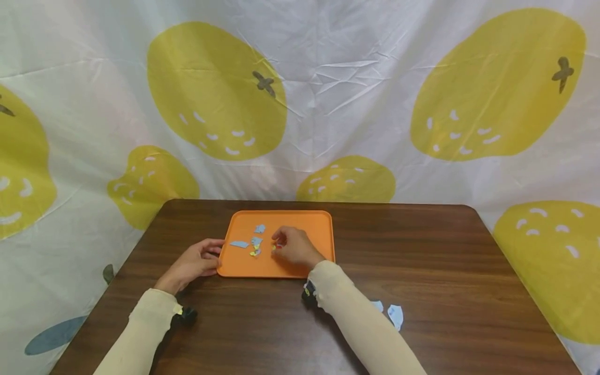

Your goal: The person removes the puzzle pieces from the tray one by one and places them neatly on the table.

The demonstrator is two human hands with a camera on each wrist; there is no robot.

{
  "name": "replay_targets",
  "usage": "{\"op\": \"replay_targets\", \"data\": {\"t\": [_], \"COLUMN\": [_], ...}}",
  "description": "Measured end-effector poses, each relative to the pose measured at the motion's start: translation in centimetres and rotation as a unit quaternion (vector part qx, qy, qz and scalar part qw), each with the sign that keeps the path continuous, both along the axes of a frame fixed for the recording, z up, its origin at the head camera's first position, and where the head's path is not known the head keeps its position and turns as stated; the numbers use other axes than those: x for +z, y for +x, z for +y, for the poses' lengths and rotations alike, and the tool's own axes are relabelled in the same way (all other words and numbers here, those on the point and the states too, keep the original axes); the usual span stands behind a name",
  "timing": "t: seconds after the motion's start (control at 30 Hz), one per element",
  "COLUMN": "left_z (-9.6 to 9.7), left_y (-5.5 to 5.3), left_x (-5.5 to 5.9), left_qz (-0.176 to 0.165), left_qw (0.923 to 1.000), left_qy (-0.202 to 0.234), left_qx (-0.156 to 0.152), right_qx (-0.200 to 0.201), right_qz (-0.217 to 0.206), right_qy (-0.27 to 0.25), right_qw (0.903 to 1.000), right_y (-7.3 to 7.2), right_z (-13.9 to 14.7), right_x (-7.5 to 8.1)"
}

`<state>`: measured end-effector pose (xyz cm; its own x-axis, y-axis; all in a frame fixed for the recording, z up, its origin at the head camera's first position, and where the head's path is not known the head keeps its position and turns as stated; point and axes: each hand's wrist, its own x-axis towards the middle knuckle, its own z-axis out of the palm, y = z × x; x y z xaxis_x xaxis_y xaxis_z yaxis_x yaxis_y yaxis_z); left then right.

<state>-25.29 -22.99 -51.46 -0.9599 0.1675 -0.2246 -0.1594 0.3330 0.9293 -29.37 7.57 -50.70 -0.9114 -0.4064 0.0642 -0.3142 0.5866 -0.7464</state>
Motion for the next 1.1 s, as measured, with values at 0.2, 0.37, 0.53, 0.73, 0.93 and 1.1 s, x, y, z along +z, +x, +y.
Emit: {"op": "replay_targets", "data": {"t": [0.2, 0.37, 0.53, 0.73, 0.93, 1.1], "left_z": [0.0, 0.0, 0.1, 0.2, -0.1, -0.1], "left_y": [0.0, 0.0, 0.4, 0.6, 0.0, -0.1], "left_x": [0.0, 0.1, 0.9, 1.4, 0.0, 0.1], "left_qz": [0.004, 0.009, 0.003, 0.007, 0.009, 0.007], "left_qw": [1.0, 1.0, 1.0, 0.9999, 1.0, 1.0], "left_qy": [0.001, 0.0, 0.001, 0.002, 0.0, -0.001], "left_qx": [-0.004, -0.003, -0.006, -0.009, -0.003, 0.0], "right_qx": [-0.009, -0.011, -0.001, 0.026, 0.022, 0.022], "right_qz": [0.018, 0.026, 0.026, 0.037, 0.026, 0.021], "right_qy": [0.02, 0.024, 0.038, 0.051, 0.039, 0.002], "right_qw": [0.9996, 0.9993, 0.999, 0.9977, 0.9987, 0.9995], "right_y": [0.3, 0.5, 0.6, 0.8, 1.0, 1.0], "right_z": [-0.4, -0.6, -0.6, -0.4, 0.1, 0.8], "right_x": [0.1, 0.2, 0.4, 0.8, 0.6, 0.8]}}
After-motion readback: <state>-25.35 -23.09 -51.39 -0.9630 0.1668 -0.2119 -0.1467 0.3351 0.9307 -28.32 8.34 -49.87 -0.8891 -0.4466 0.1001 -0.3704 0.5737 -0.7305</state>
